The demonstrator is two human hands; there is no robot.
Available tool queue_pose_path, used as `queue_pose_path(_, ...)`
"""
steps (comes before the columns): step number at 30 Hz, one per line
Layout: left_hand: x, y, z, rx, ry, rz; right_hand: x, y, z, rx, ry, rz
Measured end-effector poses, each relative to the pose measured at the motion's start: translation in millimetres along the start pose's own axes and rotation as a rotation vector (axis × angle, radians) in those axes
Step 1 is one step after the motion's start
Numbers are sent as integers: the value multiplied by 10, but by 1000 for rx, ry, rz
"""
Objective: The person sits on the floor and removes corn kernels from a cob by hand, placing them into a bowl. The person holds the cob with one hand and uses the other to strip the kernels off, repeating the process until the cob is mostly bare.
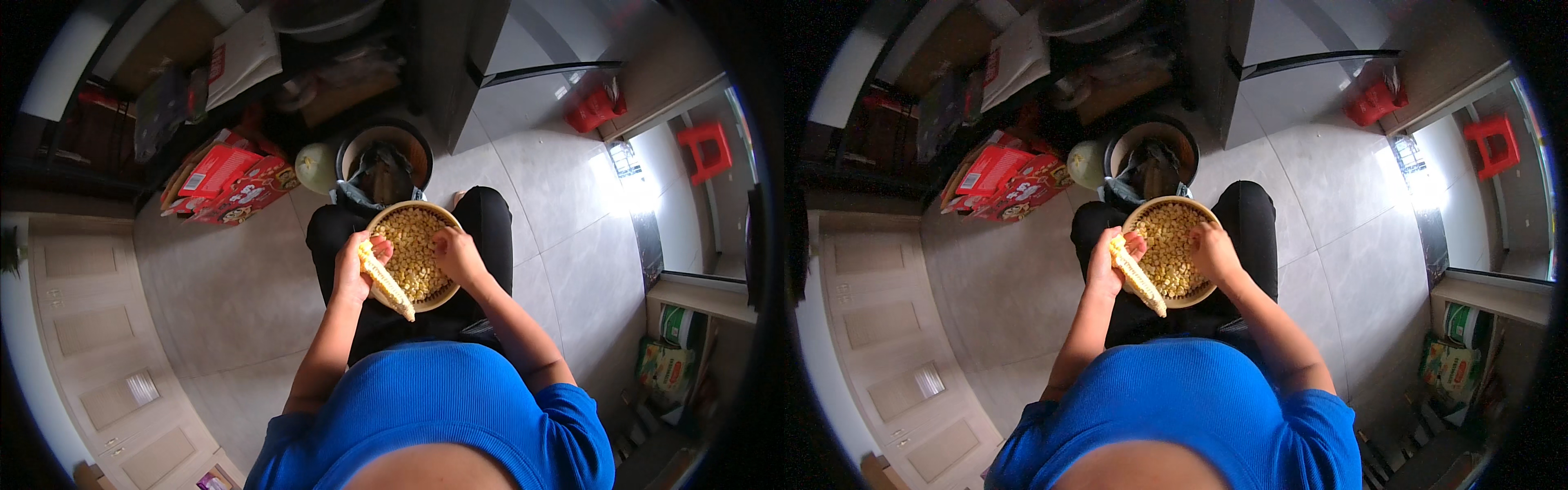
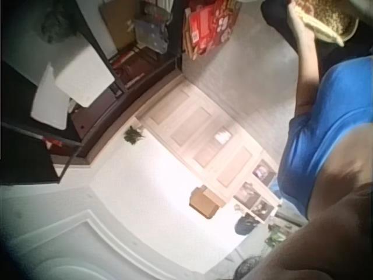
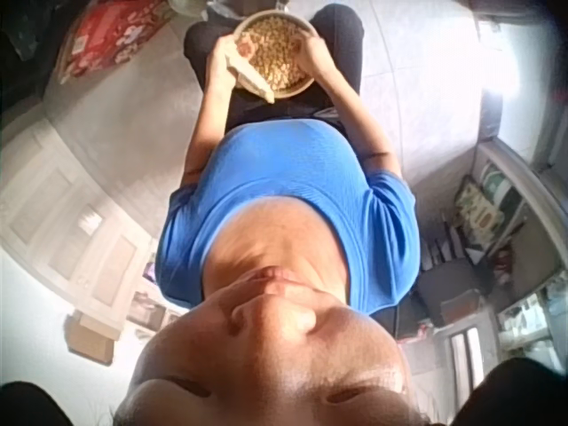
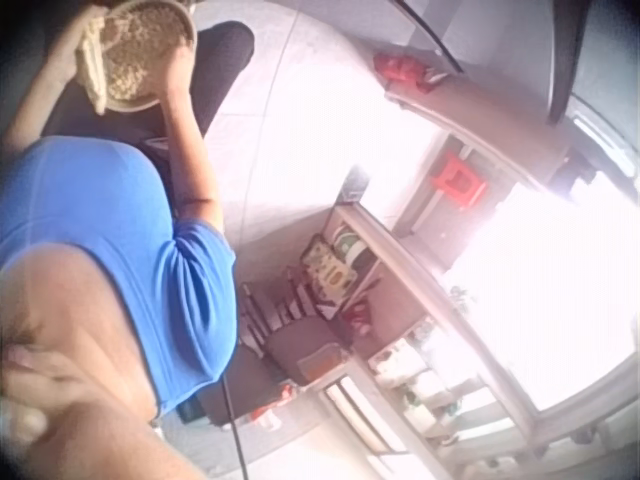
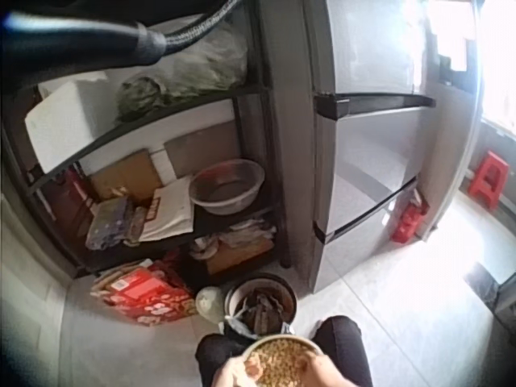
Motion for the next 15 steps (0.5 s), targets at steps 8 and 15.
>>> queue_pose_path(8,-106,110,90,113,-98,7,271,-98,109,-67,114,8)
queue_pose_path(15,-169,181,153,-46,-65,45,465,-284,171,-45,54,-128)
Point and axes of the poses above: each hand's wrist, its own x-axis towards the middle knuckle, its own y-axis out of the back of the hand, z = x × y, the point moved 2 cm from there along x, towards the middle knuckle, and after that the axes turned 15 degrees about -z, right-handed, at the moved point
